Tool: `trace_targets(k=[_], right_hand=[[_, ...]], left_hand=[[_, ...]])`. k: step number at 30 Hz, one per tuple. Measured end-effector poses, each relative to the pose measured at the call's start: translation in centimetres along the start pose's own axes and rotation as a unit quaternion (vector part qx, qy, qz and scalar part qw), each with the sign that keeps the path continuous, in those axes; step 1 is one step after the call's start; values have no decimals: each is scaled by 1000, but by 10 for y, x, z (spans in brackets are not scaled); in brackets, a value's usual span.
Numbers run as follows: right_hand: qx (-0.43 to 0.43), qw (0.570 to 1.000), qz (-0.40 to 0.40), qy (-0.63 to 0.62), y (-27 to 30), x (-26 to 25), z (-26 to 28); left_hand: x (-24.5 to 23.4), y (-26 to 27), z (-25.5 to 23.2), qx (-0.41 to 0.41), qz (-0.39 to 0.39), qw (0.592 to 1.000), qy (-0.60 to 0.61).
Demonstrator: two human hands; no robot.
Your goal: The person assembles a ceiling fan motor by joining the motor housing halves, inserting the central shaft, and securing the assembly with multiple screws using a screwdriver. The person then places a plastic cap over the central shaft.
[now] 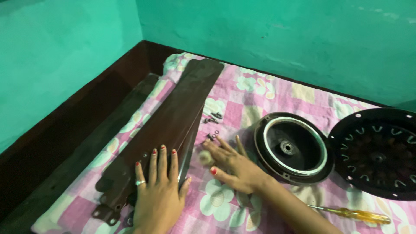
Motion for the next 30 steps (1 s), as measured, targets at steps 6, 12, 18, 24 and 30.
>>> trace_targets(k=[6, 12, 18, 24, 30], right_hand=[[-83, 987, -84, 107, 19, -11, 41], [8, 948, -204, 246, 69, -65, 5], [74, 909, -268, 312, 138, -108, -47], [116, 910, -294, 269, 197, -131, -77], [57, 815, -478, 322, 269, -186, -62]], left_hand=[[-9, -2, -1, -10, -41, 999, 9], [3, -2, -1, -12, -31, 999, 2], [31, -4, 2, -13, 12, 1000, -25], [23, -21, -27, 60, -14, 998, 29], [-31, -34, -126, 150, -133, 954, 223]])
Point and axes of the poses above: each hand's wrist, its own y-axis away from the middle knuckle, its own x-axis out of the palm, z = x × y, the point moved 10 cm from there along -y, towards the middle knuckle, and after that the axes turned 9 degrees about -z, right-handed, at the moved point
